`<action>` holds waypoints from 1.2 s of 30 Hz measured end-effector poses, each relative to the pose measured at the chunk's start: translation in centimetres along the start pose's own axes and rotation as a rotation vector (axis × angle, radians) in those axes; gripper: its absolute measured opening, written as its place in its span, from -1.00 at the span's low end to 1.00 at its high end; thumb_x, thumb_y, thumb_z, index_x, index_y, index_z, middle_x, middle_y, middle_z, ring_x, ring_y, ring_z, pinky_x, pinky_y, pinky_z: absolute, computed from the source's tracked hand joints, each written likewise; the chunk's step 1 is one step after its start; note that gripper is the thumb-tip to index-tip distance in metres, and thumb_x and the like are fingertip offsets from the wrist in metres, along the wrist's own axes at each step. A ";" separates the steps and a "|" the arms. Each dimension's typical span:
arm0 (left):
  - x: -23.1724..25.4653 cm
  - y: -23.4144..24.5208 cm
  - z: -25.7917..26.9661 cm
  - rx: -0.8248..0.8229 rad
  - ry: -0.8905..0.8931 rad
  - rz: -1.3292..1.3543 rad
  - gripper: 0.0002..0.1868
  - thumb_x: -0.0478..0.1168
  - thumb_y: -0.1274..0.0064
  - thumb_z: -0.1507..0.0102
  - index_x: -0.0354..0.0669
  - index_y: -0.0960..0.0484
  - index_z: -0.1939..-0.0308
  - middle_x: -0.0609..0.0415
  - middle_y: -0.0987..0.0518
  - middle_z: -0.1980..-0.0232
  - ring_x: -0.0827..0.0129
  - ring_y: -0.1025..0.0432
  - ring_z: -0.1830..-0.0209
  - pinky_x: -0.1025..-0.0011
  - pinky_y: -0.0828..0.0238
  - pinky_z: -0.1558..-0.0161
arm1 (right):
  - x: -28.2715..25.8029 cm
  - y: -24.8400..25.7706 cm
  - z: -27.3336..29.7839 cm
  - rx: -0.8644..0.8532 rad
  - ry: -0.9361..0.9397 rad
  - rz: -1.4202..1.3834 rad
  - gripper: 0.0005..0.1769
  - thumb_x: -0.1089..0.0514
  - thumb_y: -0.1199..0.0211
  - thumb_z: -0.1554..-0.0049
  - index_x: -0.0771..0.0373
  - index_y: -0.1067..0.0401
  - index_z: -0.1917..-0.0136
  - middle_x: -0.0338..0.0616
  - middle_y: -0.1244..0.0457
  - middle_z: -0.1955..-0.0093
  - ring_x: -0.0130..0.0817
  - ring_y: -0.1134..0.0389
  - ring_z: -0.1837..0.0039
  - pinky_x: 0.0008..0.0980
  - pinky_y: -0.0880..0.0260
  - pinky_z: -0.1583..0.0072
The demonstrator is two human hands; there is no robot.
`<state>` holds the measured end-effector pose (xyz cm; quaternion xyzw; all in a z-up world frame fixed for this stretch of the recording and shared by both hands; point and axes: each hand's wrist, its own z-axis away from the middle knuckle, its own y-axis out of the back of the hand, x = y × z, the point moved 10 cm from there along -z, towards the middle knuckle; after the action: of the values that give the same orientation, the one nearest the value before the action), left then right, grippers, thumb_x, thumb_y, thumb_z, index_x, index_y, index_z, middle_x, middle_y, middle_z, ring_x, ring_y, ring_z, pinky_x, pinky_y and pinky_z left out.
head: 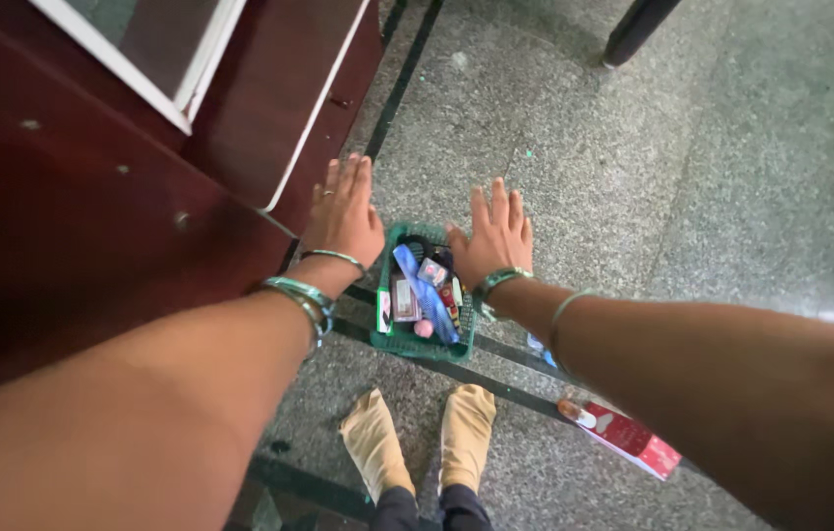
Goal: The person picks up a yellow box from a green basket on the floor and wipes it with a dark cloth. They then place the box on a shelf inside a cabinet. The person then picks up a small round container from the floor and wipes it with the cloth.
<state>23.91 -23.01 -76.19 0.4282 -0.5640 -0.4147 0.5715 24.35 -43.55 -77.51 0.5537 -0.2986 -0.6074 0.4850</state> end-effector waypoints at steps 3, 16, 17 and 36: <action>-1.0 -1.5 -0.3 -0.028 -0.008 0.004 -0.28 -0.23 0.05 -0.29 -0.21 -0.15 -0.53 -0.10 -0.15 -0.60 -0.04 0.03 -0.61 -0.05 0.03 -0.47 | 1.2 -1.8 0.5 -0.010 -0.042 -0.017 -0.19 -0.21 -0.11 -0.20 0.13 -0.03 -0.59 0.05 0.24 -0.70 0.15 0.30 -0.69 0.16 0.22 -0.56; -3.0 -10.3 -1.8 -0.044 0.144 0.062 -0.23 -0.16 0.03 -0.28 -0.21 -0.09 -0.54 -0.10 -0.11 -0.61 -0.07 0.03 -0.61 -0.03 -0.03 -0.43 | 4.1 -7.0 0.0 0.000 -0.024 -0.006 -0.16 -0.18 -0.16 -0.17 0.18 -0.02 -0.58 0.06 0.25 -0.69 0.14 0.31 -0.67 0.18 0.20 -0.53; -3.4 -11.1 -1.9 -0.048 0.170 0.075 -0.24 -0.15 0.02 -0.28 -0.22 -0.09 -0.53 -0.10 -0.11 -0.61 -0.06 0.03 -0.62 -0.01 -0.05 -0.42 | 4.5 -7.4 0.0 -0.001 -0.042 -0.009 -0.16 -0.17 -0.16 -0.17 0.18 -0.01 -0.58 0.05 0.25 -0.70 0.14 0.31 -0.67 0.18 0.20 -0.54; -2.2 -20.8 1.0 -0.279 0.283 0.231 -0.01 0.21 -0.03 -0.20 -0.17 -0.01 -0.56 -0.12 -0.02 -0.63 -0.02 0.04 -0.61 0.11 0.01 -0.47 | 10.2 -13.2 3.0 -0.037 -0.200 0.021 -0.11 -0.15 -0.19 -0.14 0.11 0.05 -0.61 -0.01 0.29 -0.71 0.07 0.35 -0.69 0.12 0.26 -0.55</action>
<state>23.06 -26.94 -96.74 0.3317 -0.4605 -0.3562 0.7423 18.91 -48.81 -92.62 0.4783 -0.3401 -0.6598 0.4693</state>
